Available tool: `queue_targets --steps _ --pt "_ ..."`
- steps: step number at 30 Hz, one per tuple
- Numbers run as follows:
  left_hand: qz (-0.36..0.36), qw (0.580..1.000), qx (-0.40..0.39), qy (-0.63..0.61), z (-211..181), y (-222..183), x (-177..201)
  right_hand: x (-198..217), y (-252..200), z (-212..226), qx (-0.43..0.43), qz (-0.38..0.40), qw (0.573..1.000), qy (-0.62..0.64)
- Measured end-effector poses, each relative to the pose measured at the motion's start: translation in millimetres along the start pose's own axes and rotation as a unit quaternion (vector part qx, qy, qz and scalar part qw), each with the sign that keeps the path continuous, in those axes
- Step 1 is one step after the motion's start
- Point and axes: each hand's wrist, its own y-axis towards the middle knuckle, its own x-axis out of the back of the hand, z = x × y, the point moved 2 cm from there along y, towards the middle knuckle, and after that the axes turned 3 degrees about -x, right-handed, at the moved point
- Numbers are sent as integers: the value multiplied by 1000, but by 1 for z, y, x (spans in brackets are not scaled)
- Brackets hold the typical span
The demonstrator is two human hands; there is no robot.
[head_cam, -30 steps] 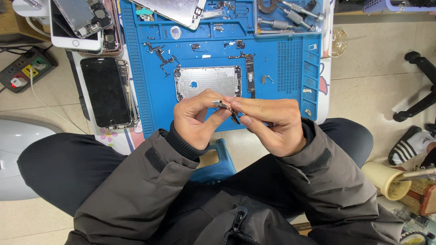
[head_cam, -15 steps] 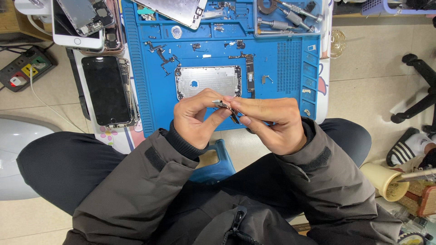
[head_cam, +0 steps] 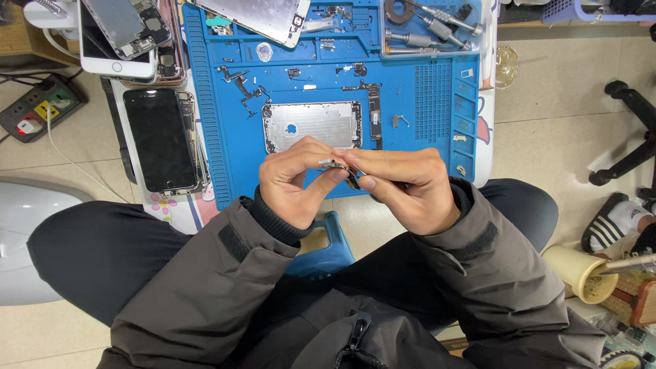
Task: The person uses tweezers to manipulate a small ribbon cable and connector on a smartphone logic board. They then place the board into the phone chassis and connect a flex cable to the top edge of the chassis.
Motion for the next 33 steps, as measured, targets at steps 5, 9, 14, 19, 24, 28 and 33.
queue_targets --steps 5,9,14,19,24,28,33 --pt "-5 1000 -2 12 -2 4 2 1 -1 -6 -8 1 1000 24" --pt "-6 1000 -4 21 -4 3 2 2 1 -5 -7 11 1000 23" --pt "-6 1000 -5 17 -3 2 1 4 1 -3 -7 14 1000 15" --pt "2 1000 -4 18 -4 1 1 4 2 1 -6 18 1000 5" --pt "-1 1000 -10 18 -6 2 1 3 2 0 3 21 1000 6" --pt "-5 1000 -15 19 -7 2 2 1 1 0 2 17 1000 8" --pt "3 1000 -15 10 -10 5 2 0 0 0 -14 9 999 47"
